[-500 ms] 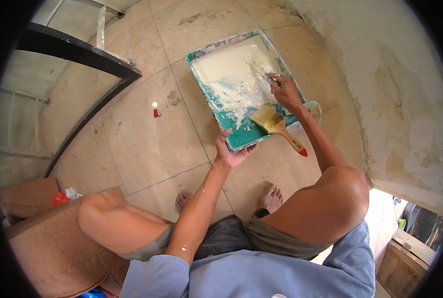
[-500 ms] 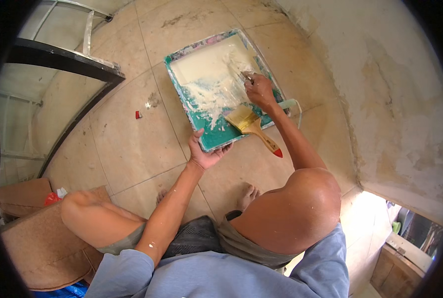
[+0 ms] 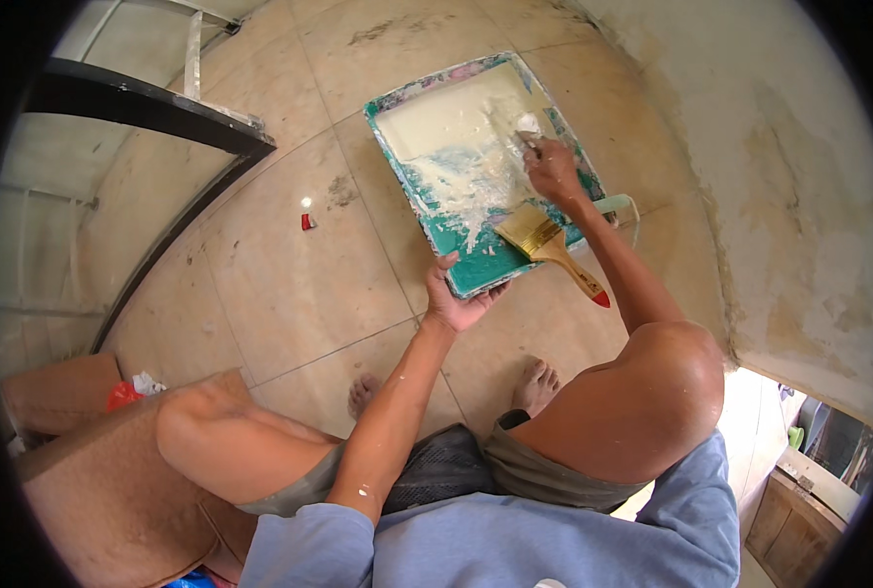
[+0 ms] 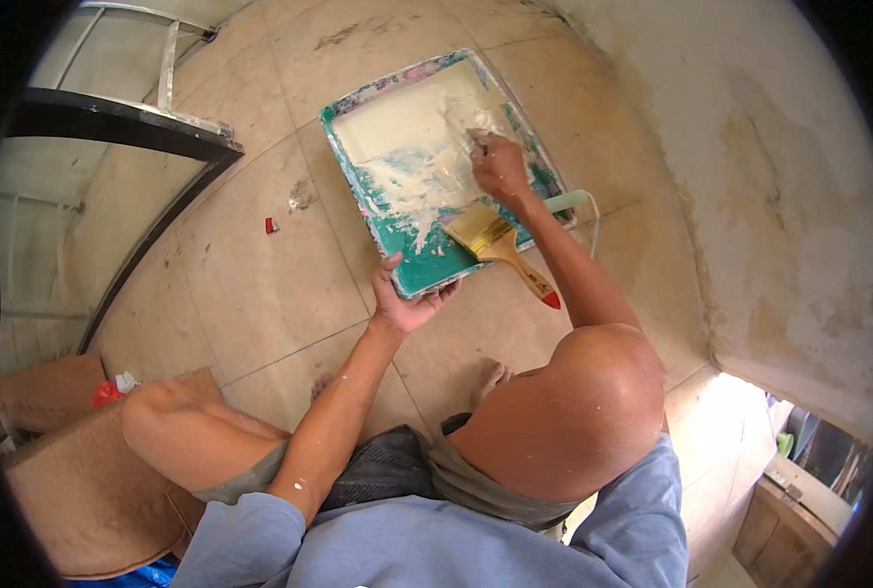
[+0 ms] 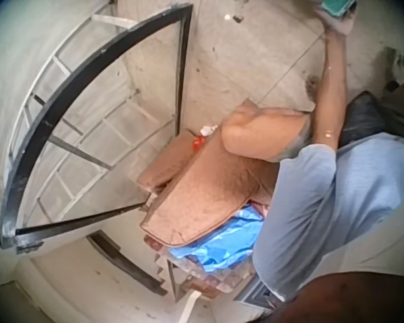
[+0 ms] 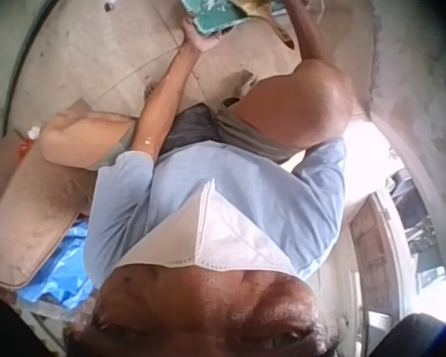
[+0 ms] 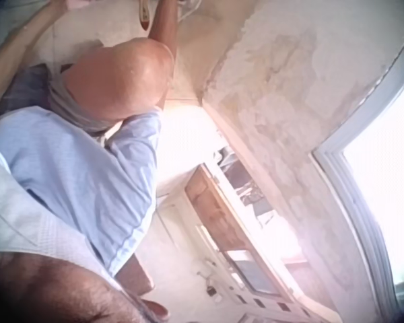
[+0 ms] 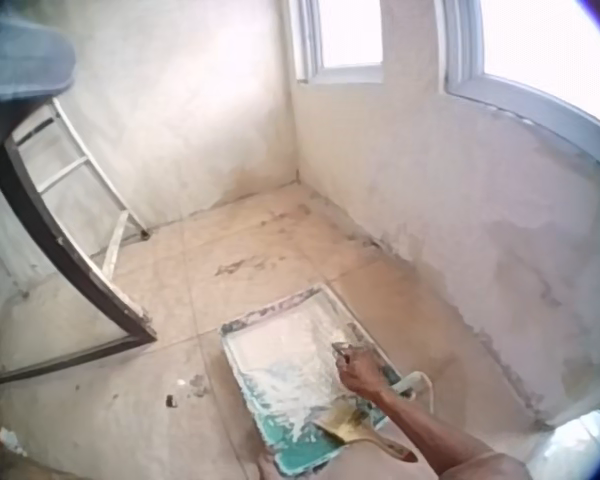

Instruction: The person mixes paint in a tray using a paintbrush and a roller.

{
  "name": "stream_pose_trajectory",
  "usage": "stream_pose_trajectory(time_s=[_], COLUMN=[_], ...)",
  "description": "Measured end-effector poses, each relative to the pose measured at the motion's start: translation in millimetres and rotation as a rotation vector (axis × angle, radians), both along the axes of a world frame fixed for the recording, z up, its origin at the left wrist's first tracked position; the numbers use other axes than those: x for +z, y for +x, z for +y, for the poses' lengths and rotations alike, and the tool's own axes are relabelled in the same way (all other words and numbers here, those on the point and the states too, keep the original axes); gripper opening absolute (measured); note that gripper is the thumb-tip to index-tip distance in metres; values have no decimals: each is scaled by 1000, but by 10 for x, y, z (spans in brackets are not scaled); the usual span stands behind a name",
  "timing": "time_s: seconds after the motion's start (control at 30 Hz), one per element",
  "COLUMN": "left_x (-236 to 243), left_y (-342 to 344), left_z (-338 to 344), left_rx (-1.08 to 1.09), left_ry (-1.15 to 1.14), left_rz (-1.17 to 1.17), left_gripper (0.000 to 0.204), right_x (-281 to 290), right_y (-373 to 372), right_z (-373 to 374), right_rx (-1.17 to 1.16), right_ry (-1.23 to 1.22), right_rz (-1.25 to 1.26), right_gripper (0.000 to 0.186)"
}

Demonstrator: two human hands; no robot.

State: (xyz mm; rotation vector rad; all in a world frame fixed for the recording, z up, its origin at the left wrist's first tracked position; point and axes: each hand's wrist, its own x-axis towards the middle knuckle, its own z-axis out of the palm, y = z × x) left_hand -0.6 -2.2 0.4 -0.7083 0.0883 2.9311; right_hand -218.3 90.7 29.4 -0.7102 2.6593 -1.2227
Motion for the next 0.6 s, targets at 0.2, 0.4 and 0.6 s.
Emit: stream_pose_trajectory(time_s=[0.2, 0.4, 0.6], left_x=[-5, 32, 25], left_y=[0, 18, 14], left_z=[0, -10, -11], left_rx=[0, 5, -4], left_ry=[-1, -17, -10], left_rz=[18, -4, 4], left_gripper=[68, 69, 69], right_x=[-55, 24, 26], right_y=[61, 168, 245], right_z=[-57, -168, -218], right_rx=[44, 88, 125], right_ry=[-53, -63, -31], right_rz=[-44, -159, -113], right_gripper=[34, 34, 34])
